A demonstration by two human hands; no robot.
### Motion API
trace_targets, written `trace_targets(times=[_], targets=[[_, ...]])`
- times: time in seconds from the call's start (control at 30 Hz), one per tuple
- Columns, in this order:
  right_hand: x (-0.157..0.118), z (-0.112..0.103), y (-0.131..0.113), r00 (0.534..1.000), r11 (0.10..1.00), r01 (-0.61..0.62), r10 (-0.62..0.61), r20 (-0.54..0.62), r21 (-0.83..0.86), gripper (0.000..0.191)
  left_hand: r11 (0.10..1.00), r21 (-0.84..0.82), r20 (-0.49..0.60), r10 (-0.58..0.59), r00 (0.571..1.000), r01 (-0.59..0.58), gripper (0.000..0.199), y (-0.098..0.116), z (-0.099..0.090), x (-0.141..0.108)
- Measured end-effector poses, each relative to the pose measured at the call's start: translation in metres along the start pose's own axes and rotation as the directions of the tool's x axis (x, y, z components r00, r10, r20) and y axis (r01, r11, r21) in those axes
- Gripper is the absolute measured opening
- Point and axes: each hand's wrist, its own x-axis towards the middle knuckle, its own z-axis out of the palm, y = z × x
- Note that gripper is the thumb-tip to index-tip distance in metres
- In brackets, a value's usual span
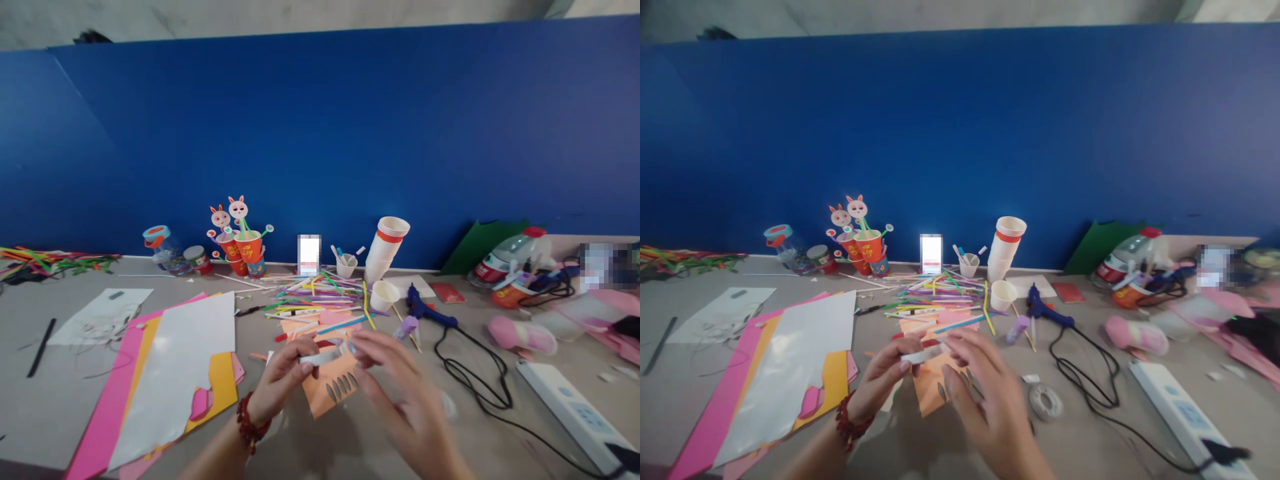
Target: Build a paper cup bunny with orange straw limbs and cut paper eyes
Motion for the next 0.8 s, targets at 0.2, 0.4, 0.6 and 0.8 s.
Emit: trace_targets(times=[0.2, 0.4, 0.6, 0.8], targets=[[-0.017, 0.037, 0.026, 0.991, 0.967, -0.133, 0.125, 0.048, 0.215, 0.038, 0.992, 0.044, 0.091, 0.112, 0.989, -0.117, 0.019, 0.002, 0.005, 0.002], [-0.021, 0.041, 0.031, 0.985, 0.958, -0.139, 0.160, -0.066, 0.250, 0.024, 0.932, 0.295, 0.149, 0.172, 0.974, -0.210, 0.015, 0.005, 0.007, 0.001], [-0.027, 0.046, 0.035, 0.976, 0.953, -0.160, 0.192, -0.102, 0.255, 0.016, 0.806, 0.521, 0.189, 0.211, 0.959, -0.280, 0.025, 0.006, 0.012, -0.001], [-0.018, 0.039, 0.032, 0.969, 0.929, -0.207, 0.237, -0.065, 0.305, 0.009, 0.736, 0.614, 0.163, 0.237, 0.958, -0.286, 0.038, 0.005, 0.017, -0.002]])
